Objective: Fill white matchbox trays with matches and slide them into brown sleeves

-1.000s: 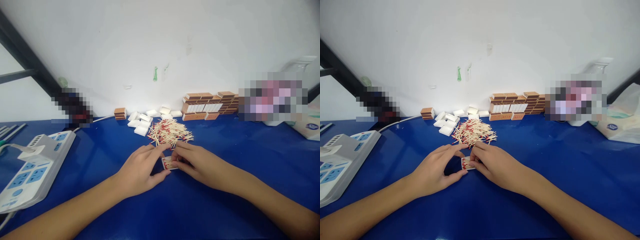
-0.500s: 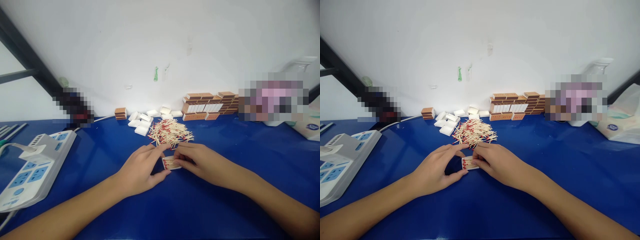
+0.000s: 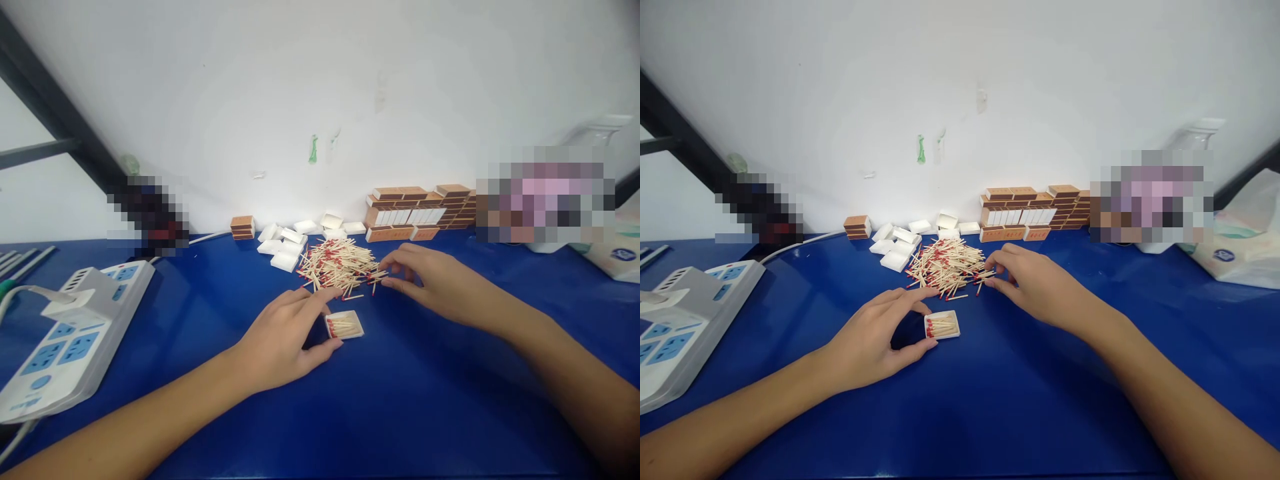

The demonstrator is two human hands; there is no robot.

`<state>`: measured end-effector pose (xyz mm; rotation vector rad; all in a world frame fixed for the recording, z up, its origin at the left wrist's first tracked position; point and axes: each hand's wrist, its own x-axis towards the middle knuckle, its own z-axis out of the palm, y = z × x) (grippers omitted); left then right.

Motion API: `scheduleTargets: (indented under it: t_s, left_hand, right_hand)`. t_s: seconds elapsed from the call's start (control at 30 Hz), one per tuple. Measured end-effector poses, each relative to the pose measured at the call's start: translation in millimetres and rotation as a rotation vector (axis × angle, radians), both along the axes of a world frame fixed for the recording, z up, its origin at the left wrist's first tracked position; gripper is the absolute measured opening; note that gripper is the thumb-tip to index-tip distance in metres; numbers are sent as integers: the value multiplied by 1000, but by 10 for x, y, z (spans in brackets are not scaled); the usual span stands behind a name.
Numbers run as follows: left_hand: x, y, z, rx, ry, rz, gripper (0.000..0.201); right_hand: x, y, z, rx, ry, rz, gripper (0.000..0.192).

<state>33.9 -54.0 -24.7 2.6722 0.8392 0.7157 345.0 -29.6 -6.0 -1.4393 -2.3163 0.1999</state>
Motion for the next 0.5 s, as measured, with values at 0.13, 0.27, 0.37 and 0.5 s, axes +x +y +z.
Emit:
scheduleTargets:
  t_s: [0.13, 0.27, 0.37, 0.5]
  left_hand:
    - [-2, -8, 4, -2, 3, -1, 64]
    - [-7, -13, 10, -15, 13, -1, 64]
    - [-12, -17, 10, -19, 15, 4, 65]
    - [-12, -19, 7, -12, 7, -2, 64]
  right_hand:
    - [34, 70, -85, -73, -5, 37, 28]
    - [-8, 85, -122, -116, 11, 25, 28]
    - [-12, 94, -131, -120, 21, 27, 30]
    - [-11, 101, -121, -141, 38, 30, 30]
